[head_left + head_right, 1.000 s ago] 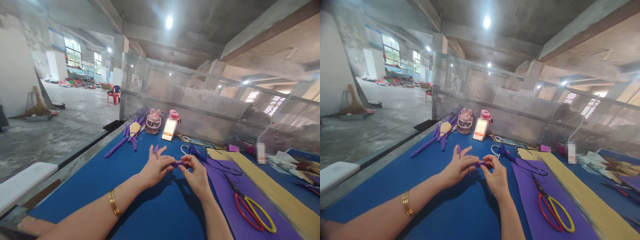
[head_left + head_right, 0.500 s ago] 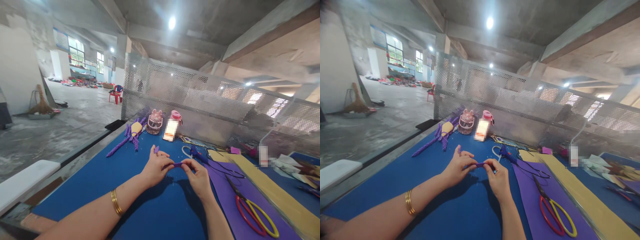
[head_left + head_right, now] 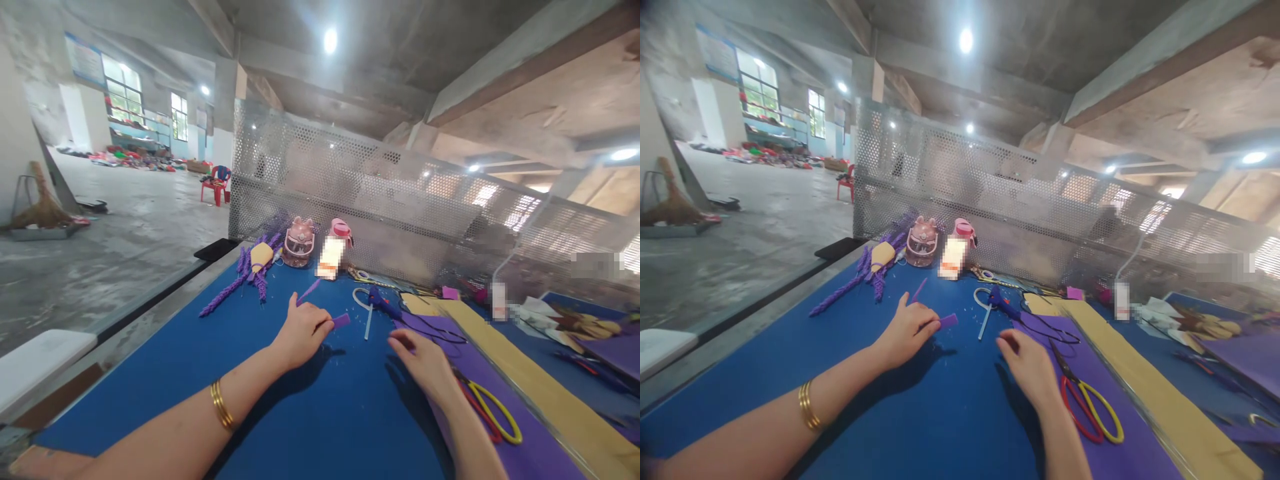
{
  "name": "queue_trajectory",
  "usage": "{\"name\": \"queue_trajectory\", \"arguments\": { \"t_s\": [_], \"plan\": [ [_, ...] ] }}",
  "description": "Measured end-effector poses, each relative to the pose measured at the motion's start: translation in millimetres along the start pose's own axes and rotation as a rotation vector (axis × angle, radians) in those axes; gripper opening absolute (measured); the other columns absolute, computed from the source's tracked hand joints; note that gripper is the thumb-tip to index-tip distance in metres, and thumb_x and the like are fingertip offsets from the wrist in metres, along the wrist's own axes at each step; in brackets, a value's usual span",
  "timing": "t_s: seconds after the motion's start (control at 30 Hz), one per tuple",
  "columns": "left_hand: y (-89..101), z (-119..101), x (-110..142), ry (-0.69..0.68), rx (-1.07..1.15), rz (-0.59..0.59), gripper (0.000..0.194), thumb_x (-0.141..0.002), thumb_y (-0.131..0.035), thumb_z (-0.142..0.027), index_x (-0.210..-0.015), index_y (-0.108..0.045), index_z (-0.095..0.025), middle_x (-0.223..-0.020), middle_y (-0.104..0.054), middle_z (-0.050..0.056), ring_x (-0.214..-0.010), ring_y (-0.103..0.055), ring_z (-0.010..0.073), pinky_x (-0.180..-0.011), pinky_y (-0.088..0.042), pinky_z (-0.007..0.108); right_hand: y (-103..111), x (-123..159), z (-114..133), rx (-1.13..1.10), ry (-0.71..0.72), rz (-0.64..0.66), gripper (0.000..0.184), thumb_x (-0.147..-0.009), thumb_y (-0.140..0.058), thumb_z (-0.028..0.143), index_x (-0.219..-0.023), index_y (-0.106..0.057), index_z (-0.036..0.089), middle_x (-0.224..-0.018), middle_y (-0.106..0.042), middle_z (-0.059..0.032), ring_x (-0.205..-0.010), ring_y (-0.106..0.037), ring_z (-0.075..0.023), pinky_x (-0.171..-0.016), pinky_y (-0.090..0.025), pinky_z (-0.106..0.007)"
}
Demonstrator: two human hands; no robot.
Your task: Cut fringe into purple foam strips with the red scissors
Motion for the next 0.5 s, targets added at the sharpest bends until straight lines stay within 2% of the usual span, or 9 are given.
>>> {"name": "queue_trajectory", "arguments": {
  "t_s": [0.1, 0.13, 0.2, 0.27, 0.33, 0.4, 0.5],
  "plan": [
    [0.2, 1, 0, 0.028, 0.052, -0.016, 0.024, -0.082, -0.043, -0.029, -0.07, -0.062, -0.025, -0.069, -0.063, 0.0, -0.075, -0.054, 0.0185, -0.1, -0.003, 0.058, 37, 19, -59, 0.228, -0.195, -0.016, 0.026, -0.066, -0.051, 0.045, -0.076, -0.064, 0.023, -0.083, -0.068, -0.0118, -0.078, -0.062, -0.0333, -0.068, -0.042, -0.044],
    [0.2, 2, 0, 0.039, 0.073, -0.022, 0.024, -0.082, -0.043, -0.029, -0.069, -0.062, -0.024, -0.068, -0.063, 0.0, -0.073, -0.054, 0.0181, -0.1, -0.004, 0.057, 47, 25, -80, 0.291, -0.259, -0.01, 0.024, -0.062, -0.053, 0.043, -0.07, -0.063, 0.023, -0.077, -0.067, -0.0143, -0.075, -0.062, -0.0353, -0.066, -0.041, -0.045],
    [0.1, 3, 0, 0.056, 0.12, -0.044, 0.023, -0.081, -0.045, -0.028, -0.067, -0.063, -0.024, -0.065, -0.062, 0.0, -0.07, -0.053, 0.0175, -0.1, -0.006, 0.057, 62, 37, -116, 0.381, -0.358, 0.025, 0.017, -0.055, -0.057, 0.039, -0.061, -0.062, 0.024, -0.065, -0.065, -0.0183, -0.065, -0.063, -0.0355, -0.061, -0.042, -0.045],
    [0.2, 4, 0, 0.06, 0.173, -0.078, 0.022, -0.079, -0.047, -0.028, -0.064, -0.063, -0.024, -0.062, -0.062, -0.001, -0.066, -0.053, 0.0168, -0.099, -0.01, 0.057, 66, 47, -141, 0.434, -0.392, 0.062, 0.013, -0.053, -0.058, 0.032, -0.063, -0.063, 0.026, -0.07, -0.065, -0.0214, -0.067, -0.065, -0.0322, -0.063, -0.042, -0.042],
    [0.1, 5, 0, 0.071, 0.216, -0.097, 0.022, -0.077, -0.049, -0.029, -0.062, -0.064, -0.023, -0.059, -0.06, -0.002, -0.06, -0.052, 0.0149, -0.099, -0.015, 0.055, 64, 53, -154, 0.488, -0.393, 0.089, 0.026, -0.058, -0.056, 0.032, -0.08, -0.067, 0.024, -0.083, -0.065, -0.0246, -0.075, -0.065, -0.0319, -0.069, -0.042, -0.04],
    [-0.5, 6, -1, 0.114, 0.218, -0.071, 0.023, -0.078, -0.048, -0.03, -0.062, -0.063, -0.022, -0.058, -0.059, -0.003, -0.056, -0.05, 0.0126, -0.098, -0.019, 0.052, 58, 56, -160, 0.595, -0.397, 0.156, 0.038, -0.064, -0.05, 0.033, -0.096, -0.066, 0.02, -0.084, -0.066, -0.0241, -0.078, -0.065, -0.0325, -0.071, -0.043, -0.04],
    [-0.5, 9, -1, 0.209, 0.194, -0.004, 0.026, -0.08, -0.045, -0.033, -0.065, -0.061, -0.02, -0.06, -0.058, -0.003, -0.057, -0.048, 0.0116, -0.09, -0.031, 0.041, 47, 56, -159, 0.6, -0.329, 0.224, 0.05, -0.065, -0.045, 0.021, -0.111, -0.06, 0.016, -0.079, -0.07, -0.0158, -0.077, -0.067, -0.0299, -0.066, -0.047, -0.036]
  ]
}}
Point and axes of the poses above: each hand's wrist, its own x-axis away from the middle knuckle, its own y-axis out of the back of the hand, z = x × y, the point moved 3 cm from there along -x, towards the middle knuckle
